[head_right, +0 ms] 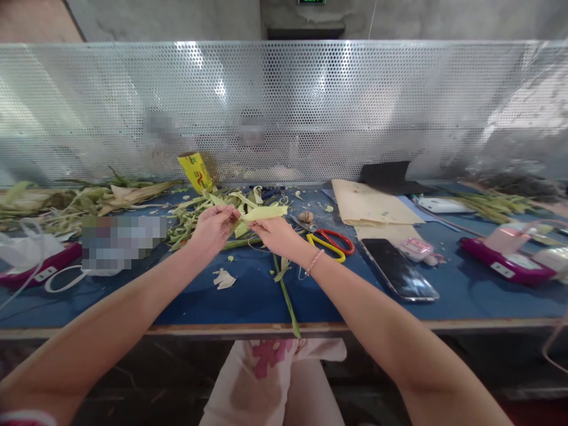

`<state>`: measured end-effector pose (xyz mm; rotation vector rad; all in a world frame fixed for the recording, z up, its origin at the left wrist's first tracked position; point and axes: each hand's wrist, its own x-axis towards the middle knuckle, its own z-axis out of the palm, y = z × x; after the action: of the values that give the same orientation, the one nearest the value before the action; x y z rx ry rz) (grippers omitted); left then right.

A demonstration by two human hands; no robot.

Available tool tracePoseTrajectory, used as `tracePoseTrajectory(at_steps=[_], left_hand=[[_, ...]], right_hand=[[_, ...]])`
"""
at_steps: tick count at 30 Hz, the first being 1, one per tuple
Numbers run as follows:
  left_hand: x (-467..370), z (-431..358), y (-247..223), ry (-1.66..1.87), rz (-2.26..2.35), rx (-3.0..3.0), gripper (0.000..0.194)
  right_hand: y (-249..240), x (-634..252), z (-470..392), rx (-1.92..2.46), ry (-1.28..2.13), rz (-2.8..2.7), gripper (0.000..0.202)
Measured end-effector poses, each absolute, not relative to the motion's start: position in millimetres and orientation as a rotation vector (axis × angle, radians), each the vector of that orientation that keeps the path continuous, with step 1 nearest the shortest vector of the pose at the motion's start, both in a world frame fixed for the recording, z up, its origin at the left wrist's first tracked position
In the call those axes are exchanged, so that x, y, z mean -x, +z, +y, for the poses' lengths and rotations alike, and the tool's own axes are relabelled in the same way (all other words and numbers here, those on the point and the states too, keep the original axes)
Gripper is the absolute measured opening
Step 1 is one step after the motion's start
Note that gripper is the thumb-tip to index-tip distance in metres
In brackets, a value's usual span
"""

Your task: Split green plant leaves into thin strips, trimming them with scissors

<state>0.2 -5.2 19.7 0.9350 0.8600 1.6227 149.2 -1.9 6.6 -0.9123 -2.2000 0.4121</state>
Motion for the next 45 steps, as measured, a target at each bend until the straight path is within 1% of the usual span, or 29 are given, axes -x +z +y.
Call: tracePoseTrajectory(at_steps=[4, 8, 11, 14, 18, 21, 25, 28, 36, 42, 45], left_hand=[[2, -3, 20, 1.604, 0.862, -0.956, 0.022], [4, -1, 16, 1.595, 0.837, -1.016, 0.019], [4, -2, 13, 1.553, 0.827, -1.076, 0.013], [2, -6, 11, 1.480, 0.861, -1.127, 0.013], [0, -9, 11, 1.407, 0.904, -1.203, 0.014], [0, -6, 12, 1.447, 0.899, -1.131, 0.012], [1, 1, 11, 1.542, 0.910, -0.961, 0.016], [2, 4, 9, 1.573, 0.938, -0.943, 0.017], [3, 9, 3, 1.569, 1.066, -0.998, 0.018], [1, 7, 2, 1.527, 1.075, -1.001, 0.022], [3, 6, 4, 1.525, 1.002, -1.104, 0.018]], right_hand=[[6, -151, -2, 0.858, 0.407, -2.216, 0.019], [4, -152, -3, 0.931, 0.433, -2.130, 0.021], [2, -153, -1, 0.977, 0.369, -2.050, 0.023], [0, -155, 1, 0.981, 0.343, -1.987, 0.025], [2, -157, 2, 1.001, 0.380, -1.944, 0.024], [5, -158, 0, 1.030, 0.439, -1.941, 0.022], [7, -157, -1, 1.053, 0.438, -1.988, 0.016], [5, -154, 0, 1.030, 0.395, -2.056, 0.013], [-2, -154, 0, 0.879, 0.322, -2.331, 0.016], [2, -160, -3, 0.768, 0.347, -2.476, 0.018], [2, -162, -5, 0.781, 0.379, -2.463, 0.017]])
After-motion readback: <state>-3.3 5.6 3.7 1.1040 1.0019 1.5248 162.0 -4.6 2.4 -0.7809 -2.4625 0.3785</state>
